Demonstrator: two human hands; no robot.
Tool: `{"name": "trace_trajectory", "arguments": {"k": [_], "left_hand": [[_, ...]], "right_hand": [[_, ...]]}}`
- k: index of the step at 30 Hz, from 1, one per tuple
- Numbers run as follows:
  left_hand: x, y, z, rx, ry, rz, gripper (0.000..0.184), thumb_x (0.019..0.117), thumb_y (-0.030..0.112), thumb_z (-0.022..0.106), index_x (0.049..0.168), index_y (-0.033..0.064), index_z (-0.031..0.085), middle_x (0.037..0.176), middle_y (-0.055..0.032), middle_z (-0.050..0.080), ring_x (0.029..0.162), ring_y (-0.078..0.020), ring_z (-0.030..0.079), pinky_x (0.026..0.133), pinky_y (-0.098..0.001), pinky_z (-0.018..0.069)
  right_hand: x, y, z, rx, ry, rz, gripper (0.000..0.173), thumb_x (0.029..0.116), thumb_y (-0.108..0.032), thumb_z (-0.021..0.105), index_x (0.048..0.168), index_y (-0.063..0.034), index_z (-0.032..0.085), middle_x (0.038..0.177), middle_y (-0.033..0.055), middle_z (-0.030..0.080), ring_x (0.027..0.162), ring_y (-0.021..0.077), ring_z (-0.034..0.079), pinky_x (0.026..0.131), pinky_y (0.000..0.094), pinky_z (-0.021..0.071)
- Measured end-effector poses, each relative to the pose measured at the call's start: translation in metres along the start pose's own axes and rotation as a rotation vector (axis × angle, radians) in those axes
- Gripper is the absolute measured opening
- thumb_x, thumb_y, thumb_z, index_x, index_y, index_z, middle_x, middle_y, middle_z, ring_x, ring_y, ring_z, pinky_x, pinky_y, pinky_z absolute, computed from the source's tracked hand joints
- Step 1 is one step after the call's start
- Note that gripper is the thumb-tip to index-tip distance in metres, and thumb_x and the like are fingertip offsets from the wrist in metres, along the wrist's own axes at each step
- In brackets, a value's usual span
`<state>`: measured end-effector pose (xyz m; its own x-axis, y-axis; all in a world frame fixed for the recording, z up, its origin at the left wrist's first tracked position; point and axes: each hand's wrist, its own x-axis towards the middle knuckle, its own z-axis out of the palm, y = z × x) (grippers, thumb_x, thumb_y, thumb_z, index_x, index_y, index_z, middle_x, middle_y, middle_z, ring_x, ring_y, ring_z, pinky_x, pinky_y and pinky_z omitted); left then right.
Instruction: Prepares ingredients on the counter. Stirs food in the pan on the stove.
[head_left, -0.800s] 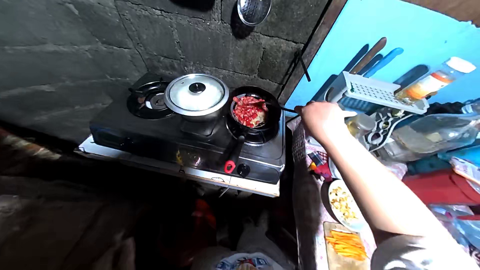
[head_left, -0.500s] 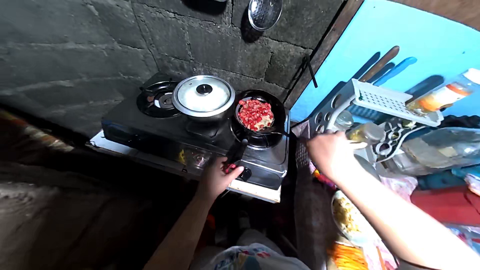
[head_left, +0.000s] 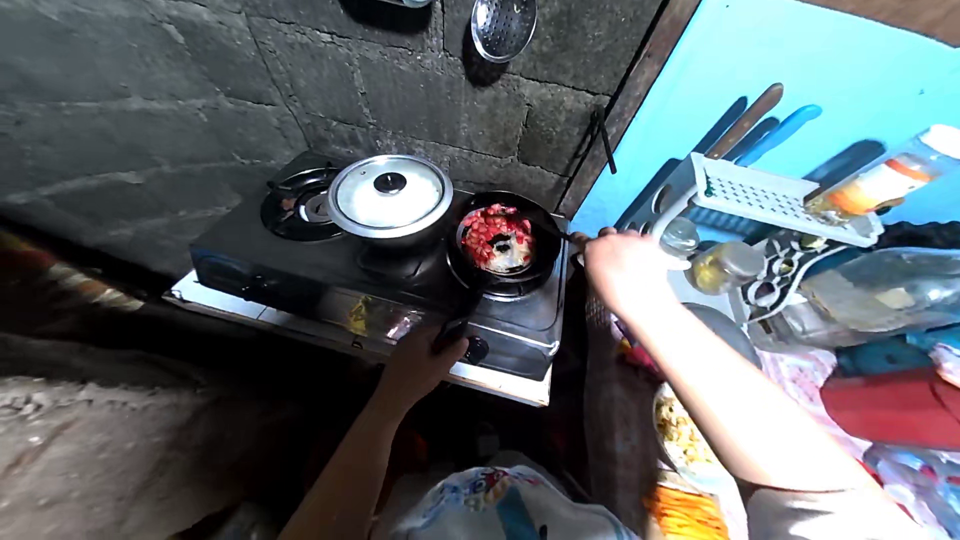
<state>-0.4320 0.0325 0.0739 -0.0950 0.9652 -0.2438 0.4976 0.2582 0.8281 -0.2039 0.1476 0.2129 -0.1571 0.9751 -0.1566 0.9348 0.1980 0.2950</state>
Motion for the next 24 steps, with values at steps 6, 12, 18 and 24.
{"name": "trace_trajectory", "arguments": {"k": [6,12,18,24], "left_hand": [[0.001,-0.003,-0.005,0.009,-0.031,-0.012,0.036,0.0979,0.033,0.069,0.116,0.0021,0.07,0.097,-0.0119,0.07,0.088,-0.0208,0.066,0.084,-0.0453,0.0536],[0.004,-0.008,-0.007,0.001,-0.024,-0.024,0.036,0.0979,0.034,0.069,0.113,0.0019,0.07,0.093,-0.0102,0.069,0.084,-0.0185,0.065,0.081,-0.043,0.053],[0.007,-0.008,-0.01,0.023,-0.03,-0.023,0.034,0.0979,0.035,0.069,0.109,0.0026,0.071,0.088,-0.0085,0.068,0.08,-0.0177,0.063,0.078,-0.0435,0.0521],[0.006,-0.006,-0.009,0.021,-0.017,-0.038,0.034,0.0978,0.034,0.07,0.113,0.0027,0.071,0.093,-0.0097,0.069,0.084,-0.0185,0.064,0.081,-0.0439,0.0524]], "right_hand": [[0.034,-0.018,0.004,0.02,-0.048,0.041,0.018,0.0989,-0.002,0.056,0.107,0.0061,0.07,0.118,0.0281,0.067,0.113,0.0483,0.064,0.084,0.0637,0.05],[0.009,-0.029,0.014,-0.103,-0.126,-0.159,0.025,0.1,0.002,0.052,0.117,0.0014,0.07,0.119,0.0268,0.066,0.115,0.0461,0.062,0.089,0.0601,0.0487],[0.0,0.011,-0.025,-0.2,0.033,-0.134,0.019,0.0956,0.001,0.059,0.107,-0.002,0.074,0.109,0.0251,0.069,0.105,0.0465,0.065,0.082,0.0601,0.0486],[0.054,-0.03,-0.014,-0.196,0.008,-0.172,0.021,0.0992,0.003,0.052,0.111,0.0056,0.069,0.123,0.0265,0.064,0.117,0.0442,0.061,0.089,0.0588,0.0467]]}}
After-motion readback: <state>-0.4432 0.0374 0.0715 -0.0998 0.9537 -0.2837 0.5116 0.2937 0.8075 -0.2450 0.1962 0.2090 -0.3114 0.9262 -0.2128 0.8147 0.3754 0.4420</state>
